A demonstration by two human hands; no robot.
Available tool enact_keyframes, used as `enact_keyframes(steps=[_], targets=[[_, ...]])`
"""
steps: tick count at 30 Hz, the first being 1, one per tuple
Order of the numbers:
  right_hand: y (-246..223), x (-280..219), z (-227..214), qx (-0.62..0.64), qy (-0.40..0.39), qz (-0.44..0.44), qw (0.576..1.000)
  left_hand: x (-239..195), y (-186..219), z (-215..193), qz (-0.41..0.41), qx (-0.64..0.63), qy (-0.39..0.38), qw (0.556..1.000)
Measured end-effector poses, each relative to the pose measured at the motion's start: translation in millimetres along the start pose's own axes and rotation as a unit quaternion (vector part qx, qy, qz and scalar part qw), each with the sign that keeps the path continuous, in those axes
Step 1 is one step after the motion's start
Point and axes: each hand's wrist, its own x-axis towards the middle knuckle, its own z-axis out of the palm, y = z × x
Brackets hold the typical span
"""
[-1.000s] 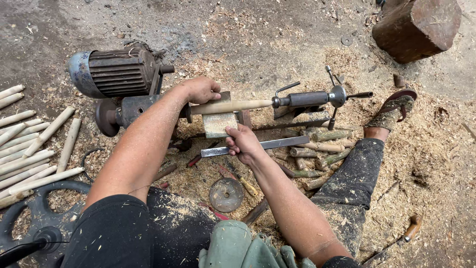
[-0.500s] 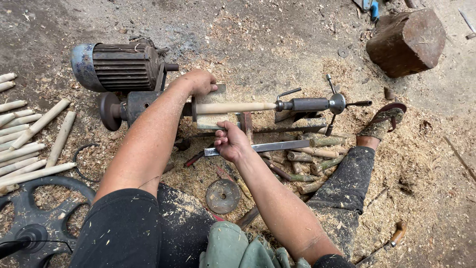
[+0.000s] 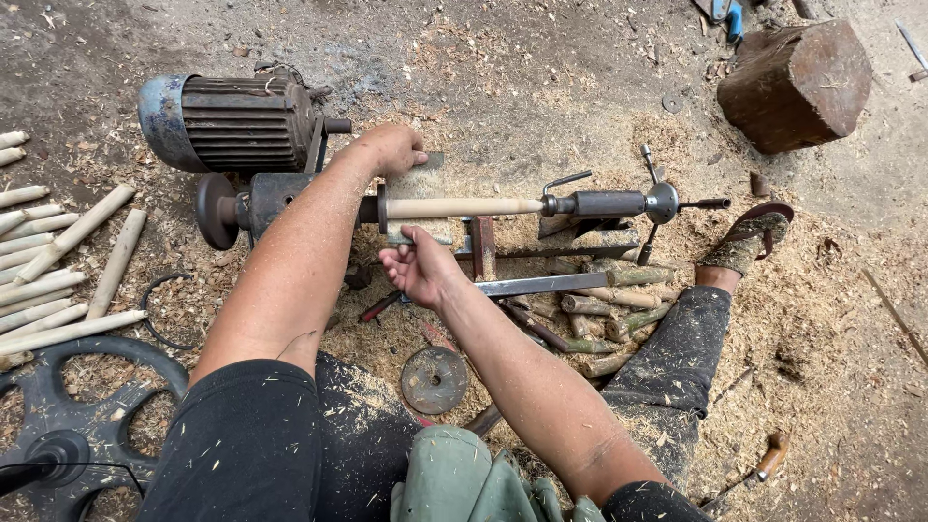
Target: The person operates a wood lathe to shape a cylindrical wooden rod. They use a chisel to smooth the surface, sandpaper to finish it, and a caliper to measure dimensions. The person removes the finished piece and mounts a new rod to continue the process.
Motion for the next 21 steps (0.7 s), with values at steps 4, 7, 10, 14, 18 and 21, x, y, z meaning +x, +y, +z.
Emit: enact_keyframes(steps=[4, 7, 10, 14, 18, 21], targets=[[1.0, 1.9, -9.0, 0.054, -0.064, 0.005, 0.997, -2.3, 2.7, 2.2, -0.025, -0.034, -0.004, 0.999], [7.1, 2.6, -14.5, 0.248, -0.173, 0.071, 0.951, -5.2, 8.7, 3.1, -0.025, -0.006, -0.022, 0.999], [23.7, 3.1, -19.4, 0.340, -0.201, 0.062, 0.917, -7.9, 11.0, 7.6, -0.041, -0.052, -0.048, 0.997], [32.9, 2.1, -12.6, 0.370, -0.215, 0.045, 0.903, -8.2, 12.6, 3.8, -0.009, -0.012, -0.034, 0.999], [26.0, -6.5, -8.7, 0.316, -0.192, 0.044, 0.928, -6.2, 10.5, 1.6, -0.005, 0.004, -0.039, 0.999], [20.6, -18.6, -14.2, 0.205, -0.176, 0.031, 0.962, -11.5, 4.0, 4.1, 0.008, 0.015, -0.046, 0.999]])
